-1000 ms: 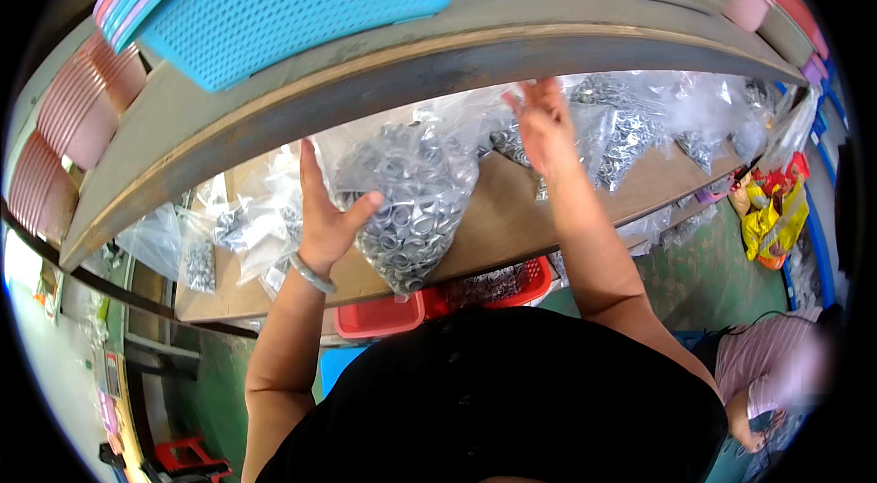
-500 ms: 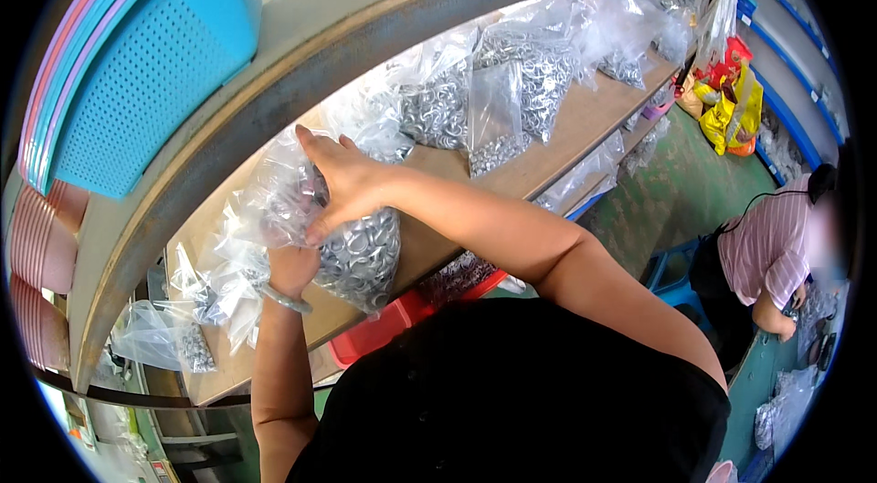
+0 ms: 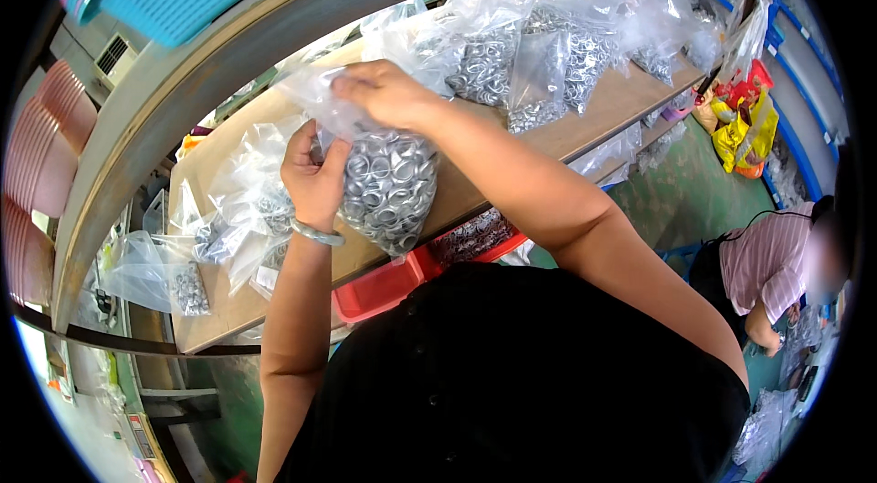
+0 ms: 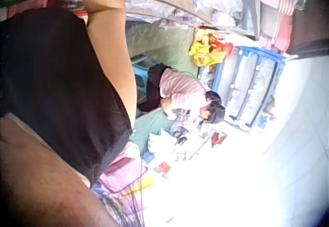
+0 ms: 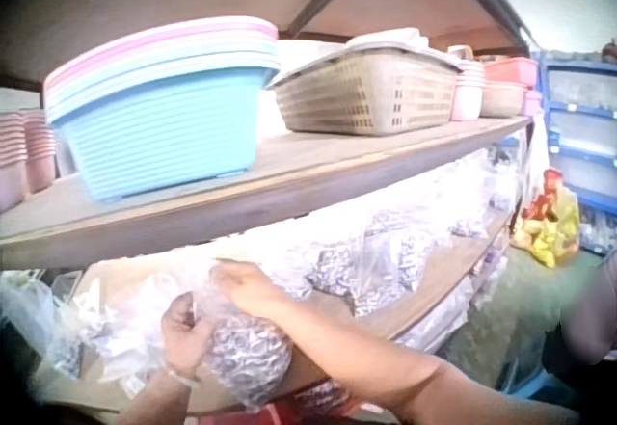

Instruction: The person wipes a green worktable with a dark cloth, then retrieves a bag of metal washers from a shelf. They pour the washers onto the table, move aside plastic bags and a cardboard box, and handle a white cable and a pair of glasses before returning to the pile of washers.

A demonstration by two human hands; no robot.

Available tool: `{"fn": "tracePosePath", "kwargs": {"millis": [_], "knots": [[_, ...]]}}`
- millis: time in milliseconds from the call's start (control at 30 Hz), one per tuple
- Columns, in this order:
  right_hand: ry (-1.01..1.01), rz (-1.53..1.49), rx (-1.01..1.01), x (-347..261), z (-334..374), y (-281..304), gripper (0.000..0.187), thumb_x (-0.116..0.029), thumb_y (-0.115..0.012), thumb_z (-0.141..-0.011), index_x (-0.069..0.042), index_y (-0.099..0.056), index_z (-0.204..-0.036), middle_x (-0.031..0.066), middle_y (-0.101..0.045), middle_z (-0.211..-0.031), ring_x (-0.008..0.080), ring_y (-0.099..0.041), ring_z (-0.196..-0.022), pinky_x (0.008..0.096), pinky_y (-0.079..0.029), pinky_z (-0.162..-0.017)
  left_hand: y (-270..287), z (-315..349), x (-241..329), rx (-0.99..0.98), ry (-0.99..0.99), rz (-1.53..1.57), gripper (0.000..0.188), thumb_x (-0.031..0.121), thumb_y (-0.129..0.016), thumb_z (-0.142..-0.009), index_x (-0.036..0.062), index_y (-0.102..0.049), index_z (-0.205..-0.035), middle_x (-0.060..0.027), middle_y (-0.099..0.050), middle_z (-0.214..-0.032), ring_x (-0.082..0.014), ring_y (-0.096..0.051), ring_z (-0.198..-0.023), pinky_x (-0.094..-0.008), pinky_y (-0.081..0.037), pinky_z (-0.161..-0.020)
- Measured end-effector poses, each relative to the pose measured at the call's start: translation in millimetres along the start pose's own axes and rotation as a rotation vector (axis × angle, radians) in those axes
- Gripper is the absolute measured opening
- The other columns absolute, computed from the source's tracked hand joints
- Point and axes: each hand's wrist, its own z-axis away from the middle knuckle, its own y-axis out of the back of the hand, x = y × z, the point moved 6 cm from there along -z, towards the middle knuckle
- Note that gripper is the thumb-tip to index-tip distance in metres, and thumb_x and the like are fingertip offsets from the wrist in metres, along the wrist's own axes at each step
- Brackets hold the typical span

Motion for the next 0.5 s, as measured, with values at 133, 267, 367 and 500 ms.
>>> {"fn": "tracePosePath", "kwargs": {"millis": [133, 267, 367, 500], "knots": [[-0.096, -0.405, -0.140, -2, 16, 0, 0.039, -0.023, -0.053, -0.084, -0.001, -0.050, -0.116, 0.0107, -0.044, -0.124, 0.0148, -0.044, -0.107, 0.0282, -0.037, -0.090, 6, 13, 22, 0.201, -0.341, -0.461, 0.037, 0.010, -0.065, -0.066, -0.0029, -0.054, -0.099, -0.0125, -0.054, -0.095, -0.0253, -0.050, -0.095, -0.0341, -0.038, -0.086], [0.127, -0.182, -0.448, -7, 20, -7, 0.076, -0.025, -0.071, -0.067, 0.002, -0.032, -0.127, 0.0100, -0.040, -0.125, 0.0159, -0.035, -0.116, 0.0291, -0.026, -0.098, 1, 0, 0, 0.060, -0.304, -0.611, 0.029, 0.012, -0.061, -0.063, 0.0023, -0.058, -0.090, -0.0139, -0.054, -0.097, -0.0310, -0.049, -0.093, -0.0377, -0.036, -0.084], [0.010, 0.214, -0.264, -10, 16, -13, 0.085, -0.019, -0.079, -0.055, 0.001, -0.032, -0.124, 0.0146, -0.046, -0.117, 0.0170, -0.042, -0.109, 0.0298, -0.035, -0.091, -1, -1, 1, 0.041, -0.339, -0.739, 0.028, 0.014, -0.061, -0.062, 0.0036, -0.058, -0.088, -0.0141, -0.055, -0.095, -0.0324, -0.048, -0.089, -0.0395, -0.037, -0.080], [-0.031, 0.290, -0.014, -25, 11, -13, 0.066, -0.016, -0.076, -0.059, 0.004, -0.044, -0.114, 0.0143, -0.058, -0.098, 0.0179, -0.054, -0.091, 0.0285, -0.043, -0.078, 1, 7, 7, 0.013, -0.327, -0.620, 0.032, 0.019, -0.064, -0.069, 0.0018, -0.058, -0.094, -0.0172, -0.054, -0.100, -0.0335, -0.047, -0.096, -0.0399, -0.036, -0.085]]}}
